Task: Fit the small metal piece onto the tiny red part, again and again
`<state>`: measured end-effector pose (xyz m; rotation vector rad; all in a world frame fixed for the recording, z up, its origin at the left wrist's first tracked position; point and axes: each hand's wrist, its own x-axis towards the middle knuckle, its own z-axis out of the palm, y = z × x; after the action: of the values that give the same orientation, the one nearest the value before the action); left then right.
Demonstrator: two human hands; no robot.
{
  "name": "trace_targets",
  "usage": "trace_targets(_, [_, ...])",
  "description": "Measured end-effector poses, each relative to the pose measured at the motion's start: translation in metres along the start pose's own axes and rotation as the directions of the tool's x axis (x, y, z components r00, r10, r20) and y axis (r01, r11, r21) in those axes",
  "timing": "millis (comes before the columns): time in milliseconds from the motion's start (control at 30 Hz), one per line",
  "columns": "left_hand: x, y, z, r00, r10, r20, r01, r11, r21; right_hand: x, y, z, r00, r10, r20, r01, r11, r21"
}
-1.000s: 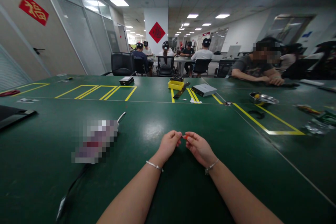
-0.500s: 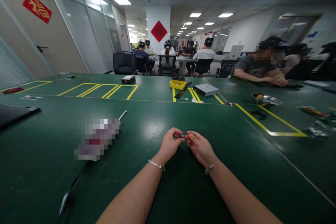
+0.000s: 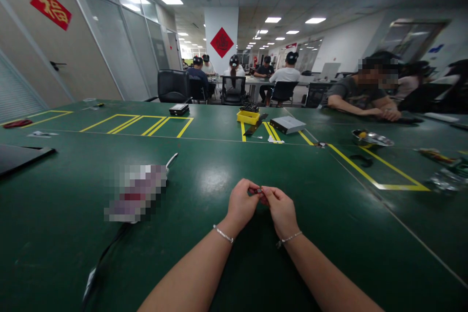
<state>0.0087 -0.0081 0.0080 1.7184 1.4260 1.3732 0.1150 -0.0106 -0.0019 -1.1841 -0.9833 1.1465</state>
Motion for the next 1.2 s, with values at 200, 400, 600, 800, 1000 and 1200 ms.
trace_targets(200, [0.003,-0.003,-0.001,0.998,-0.051,-0.023,0.049,0.998,-0.050,-0.009,-0.005,0.004,0.998,0.055,-0.003,-0.054,0.994,0.097])
trace_targets(400, [0.004,-0.007,-0.003,0.997,-0.065,-0.029,0.063,0.996,-0.071,-0.011,-0.006,0.005,0.998,0.067,0.022,-0.069,0.990,0.123])
trace_targets(600, [0.004,-0.006,-0.006,0.996,-0.084,0.017,0.085,0.993,-0.085,-0.005,-0.003,0.001,0.997,0.067,0.038,-0.069,0.996,0.053])
trace_targets(800, [0.007,-0.004,-0.008,0.987,-0.118,0.108,0.132,0.982,-0.137,-0.001,-0.006,-0.004,0.985,0.131,0.112,-0.141,0.986,0.090])
trace_targets(1000, [0.009,-0.006,-0.009,0.976,-0.160,0.146,0.185,0.967,-0.176,0.001,-0.011,-0.005,0.993,0.031,0.113,-0.022,0.996,-0.082])
trace_targets(1200, [0.010,-0.006,-0.009,0.966,-0.195,0.172,0.233,0.942,-0.240,0.001,-0.010,-0.007,0.988,-0.133,0.081,0.149,0.961,-0.235])
